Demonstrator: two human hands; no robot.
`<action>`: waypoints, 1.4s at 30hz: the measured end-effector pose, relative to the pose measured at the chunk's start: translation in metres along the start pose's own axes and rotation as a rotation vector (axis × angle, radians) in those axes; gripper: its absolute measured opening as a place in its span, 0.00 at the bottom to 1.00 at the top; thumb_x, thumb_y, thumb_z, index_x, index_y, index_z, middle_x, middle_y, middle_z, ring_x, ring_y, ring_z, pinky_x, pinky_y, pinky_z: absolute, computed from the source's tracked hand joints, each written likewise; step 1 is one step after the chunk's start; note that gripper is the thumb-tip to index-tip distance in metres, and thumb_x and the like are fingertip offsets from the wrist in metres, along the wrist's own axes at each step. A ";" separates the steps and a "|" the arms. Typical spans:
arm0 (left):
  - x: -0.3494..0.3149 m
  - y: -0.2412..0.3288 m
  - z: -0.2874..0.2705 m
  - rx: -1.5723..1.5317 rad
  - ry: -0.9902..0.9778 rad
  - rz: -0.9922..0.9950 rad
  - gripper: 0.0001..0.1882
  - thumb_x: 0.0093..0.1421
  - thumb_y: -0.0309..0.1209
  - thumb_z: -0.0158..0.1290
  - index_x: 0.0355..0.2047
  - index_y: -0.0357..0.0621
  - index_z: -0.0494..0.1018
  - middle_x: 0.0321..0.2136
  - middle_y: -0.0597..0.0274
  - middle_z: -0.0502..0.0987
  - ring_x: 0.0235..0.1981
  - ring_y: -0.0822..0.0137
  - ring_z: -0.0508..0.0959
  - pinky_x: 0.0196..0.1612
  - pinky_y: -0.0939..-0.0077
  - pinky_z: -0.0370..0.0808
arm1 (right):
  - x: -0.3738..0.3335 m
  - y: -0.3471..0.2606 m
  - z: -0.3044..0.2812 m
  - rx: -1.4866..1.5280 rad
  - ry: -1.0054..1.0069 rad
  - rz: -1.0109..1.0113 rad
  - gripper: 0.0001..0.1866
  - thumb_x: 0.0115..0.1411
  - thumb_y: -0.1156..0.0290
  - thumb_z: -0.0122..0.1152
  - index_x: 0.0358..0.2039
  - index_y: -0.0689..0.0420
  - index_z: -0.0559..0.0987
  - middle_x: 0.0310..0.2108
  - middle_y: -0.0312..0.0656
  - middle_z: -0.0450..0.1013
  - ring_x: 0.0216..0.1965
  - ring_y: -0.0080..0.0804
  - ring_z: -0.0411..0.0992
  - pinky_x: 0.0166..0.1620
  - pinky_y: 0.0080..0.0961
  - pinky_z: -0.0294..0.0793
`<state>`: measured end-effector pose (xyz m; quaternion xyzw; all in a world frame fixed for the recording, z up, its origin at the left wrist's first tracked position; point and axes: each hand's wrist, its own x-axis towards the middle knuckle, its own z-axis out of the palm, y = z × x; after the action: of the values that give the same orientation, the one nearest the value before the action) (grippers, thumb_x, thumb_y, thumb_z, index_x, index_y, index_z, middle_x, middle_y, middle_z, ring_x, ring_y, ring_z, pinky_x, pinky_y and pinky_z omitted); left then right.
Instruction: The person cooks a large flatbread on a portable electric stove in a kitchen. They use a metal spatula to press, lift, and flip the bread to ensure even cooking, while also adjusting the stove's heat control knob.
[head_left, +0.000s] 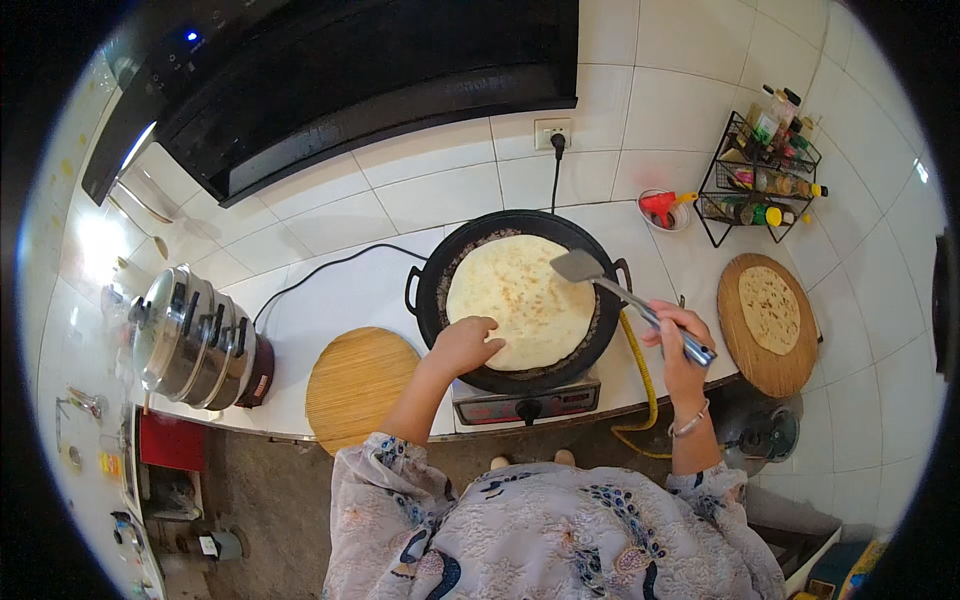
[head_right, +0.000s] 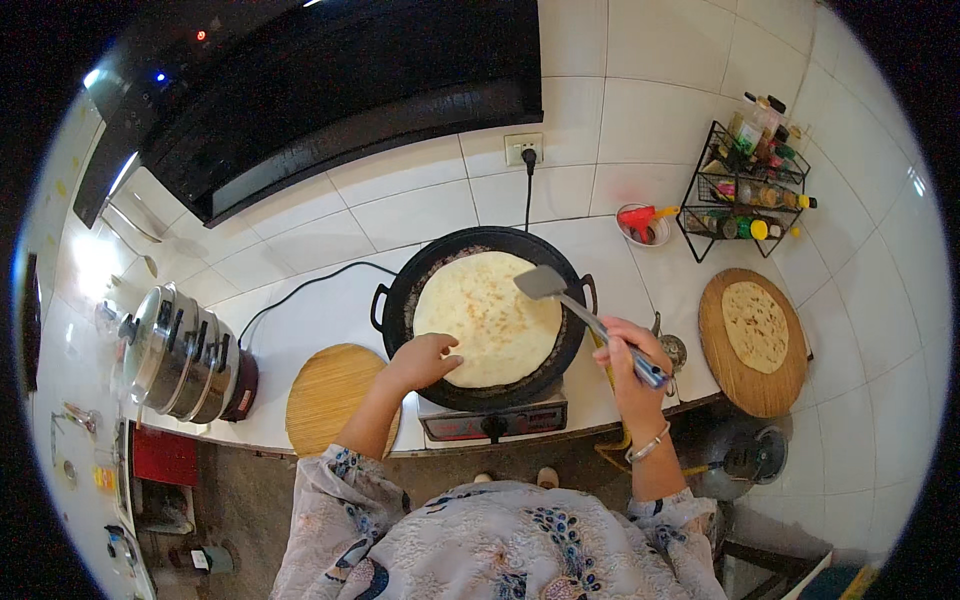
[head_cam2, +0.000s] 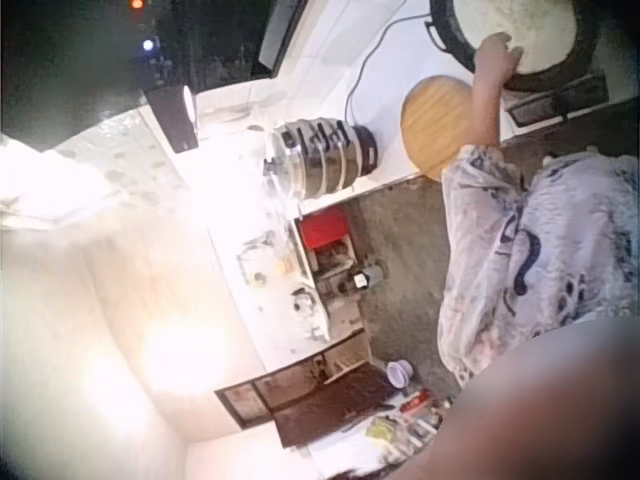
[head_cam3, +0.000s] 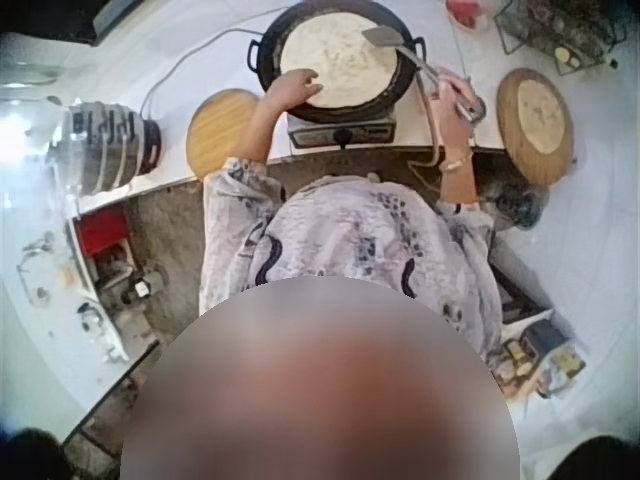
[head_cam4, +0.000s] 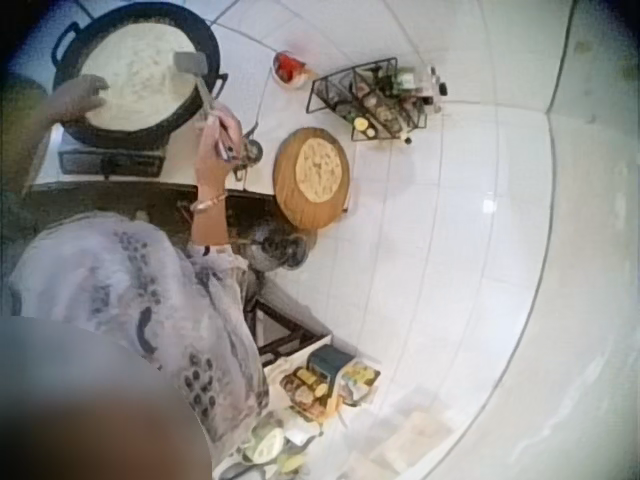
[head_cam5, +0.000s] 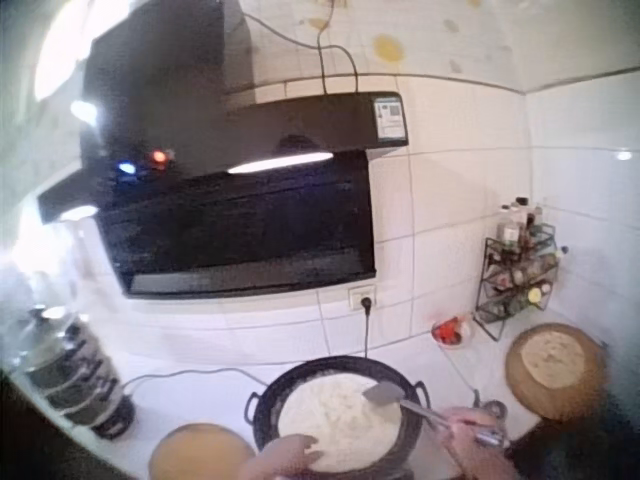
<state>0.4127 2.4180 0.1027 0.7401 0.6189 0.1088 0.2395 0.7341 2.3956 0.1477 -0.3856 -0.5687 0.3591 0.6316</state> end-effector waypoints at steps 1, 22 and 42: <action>-0.002 -0.003 -0.002 0.056 0.018 -0.004 0.20 0.54 0.40 0.55 0.43 0.39 0.75 0.36 0.49 0.78 0.39 0.53 0.78 0.42 0.62 0.73 | -0.003 -0.003 -0.006 0.011 0.002 0.014 0.08 0.61 0.73 0.53 0.37 0.65 0.75 0.42 0.50 0.74 0.27 0.24 0.75 0.30 0.19 0.76; 0.080 -0.046 0.013 0.613 0.132 -0.143 0.27 0.58 0.50 0.48 0.57 0.60 0.66 0.43 0.54 0.71 0.47 0.55 0.69 0.44 0.60 0.69 | -0.031 -0.017 -0.029 0.036 0.115 0.021 0.09 0.63 0.72 0.50 0.35 0.66 0.73 0.40 0.54 0.74 0.24 0.26 0.74 0.29 0.21 0.76; 0.026 -0.036 0.016 0.313 -0.084 -0.130 0.22 0.47 0.43 0.57 0.36 0.38 0.74 0.35 0.47 0.77 0.38 0.51 0.78 0.41 0.59 0.76 | 0.016 -0.039 0.030 -0.164 -0.191 0.164 0.08 0.60 0.72 0.57 0.35 0.64 0.77 0.28 0.39 0.74 0.25 0.18 0.71 0.30 0.15 0.71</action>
<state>0.3944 2.4435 0.0677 0.7307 0.6643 -0.0354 0.1535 0.7066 2.3944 0.1912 -0.4449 -0.6202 0.3968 0.5098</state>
